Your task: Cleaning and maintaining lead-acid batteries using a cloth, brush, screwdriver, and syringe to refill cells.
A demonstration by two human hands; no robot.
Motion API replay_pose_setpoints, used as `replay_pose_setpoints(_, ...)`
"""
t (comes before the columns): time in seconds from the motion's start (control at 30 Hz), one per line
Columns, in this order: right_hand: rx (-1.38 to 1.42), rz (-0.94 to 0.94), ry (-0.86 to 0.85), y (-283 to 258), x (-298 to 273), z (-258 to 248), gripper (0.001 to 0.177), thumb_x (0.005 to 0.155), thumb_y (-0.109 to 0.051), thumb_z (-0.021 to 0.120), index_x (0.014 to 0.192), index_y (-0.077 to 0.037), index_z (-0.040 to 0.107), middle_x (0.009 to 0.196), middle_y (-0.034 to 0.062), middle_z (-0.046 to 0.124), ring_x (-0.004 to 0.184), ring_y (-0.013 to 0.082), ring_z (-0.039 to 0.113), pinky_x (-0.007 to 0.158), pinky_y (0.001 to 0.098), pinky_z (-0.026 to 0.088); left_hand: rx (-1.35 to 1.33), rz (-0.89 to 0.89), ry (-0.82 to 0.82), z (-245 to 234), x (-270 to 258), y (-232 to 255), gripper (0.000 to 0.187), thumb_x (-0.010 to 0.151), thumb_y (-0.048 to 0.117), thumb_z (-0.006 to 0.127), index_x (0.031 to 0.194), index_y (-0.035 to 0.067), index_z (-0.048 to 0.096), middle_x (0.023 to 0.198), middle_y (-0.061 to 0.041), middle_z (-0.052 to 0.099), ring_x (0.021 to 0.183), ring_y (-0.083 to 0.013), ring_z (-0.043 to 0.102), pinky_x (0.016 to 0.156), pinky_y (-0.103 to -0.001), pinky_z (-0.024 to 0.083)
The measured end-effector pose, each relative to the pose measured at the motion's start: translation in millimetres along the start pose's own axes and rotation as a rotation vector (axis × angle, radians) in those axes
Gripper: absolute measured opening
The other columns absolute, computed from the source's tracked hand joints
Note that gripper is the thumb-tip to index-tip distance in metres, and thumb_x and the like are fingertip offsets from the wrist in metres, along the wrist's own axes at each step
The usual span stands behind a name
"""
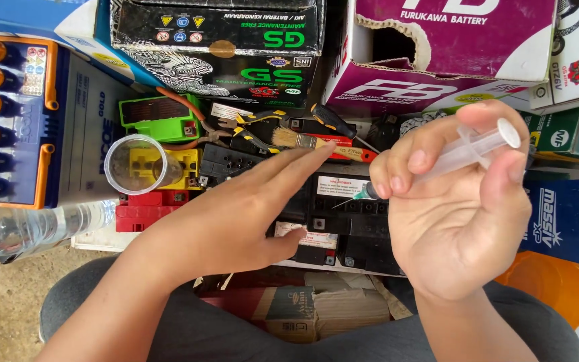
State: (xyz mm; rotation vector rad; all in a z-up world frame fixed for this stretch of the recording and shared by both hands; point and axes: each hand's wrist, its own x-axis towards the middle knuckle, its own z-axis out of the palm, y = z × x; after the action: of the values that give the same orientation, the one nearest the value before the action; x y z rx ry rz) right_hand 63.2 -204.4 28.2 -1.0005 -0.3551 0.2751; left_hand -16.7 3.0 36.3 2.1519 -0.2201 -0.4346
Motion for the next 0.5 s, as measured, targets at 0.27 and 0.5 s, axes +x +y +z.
replay_pose_setpoints(0.27, -0.091, -0.129, 0.083, 15, 1, 5, 0.03, 0.111, -0.044, 0.059, 0.127, -0.02, 0.052, 0.088, 0.008, 0.052, 0.057, 0.0189, 0.041, 0.05, 0.0317, 0.038, 0.41, 0.065, 0.08, 37, 17, -43, 0.111, 0.083, 0.043, 0.084, 0.162, 0.001, 0.018, 0.136, -0.026, 0.06, 0.112, -0.0458, 0.061, 0.087, -0.051, 0.049)
replay_pose_setpoints(0.5, -0.068, -0.167, 0.145, 22, 7, 21, 0.029, 0.107, -0.05, 0.059, 0.115, -0.023, 0.054, 0.081, 0.0051, 0.046, 0.052, 0.0162, 0.035, 0.044, 0.028, 0.03, 0.4, 0.045, 0.126, 36, 22, -45, 0.101, 0.076, 0.053, 0.088, 0.152, 0.004, 0.042, 0.125, -0.025, 0.068, 0.095, -0.0485, 0.067, 0.079, -0.053, 0.051)
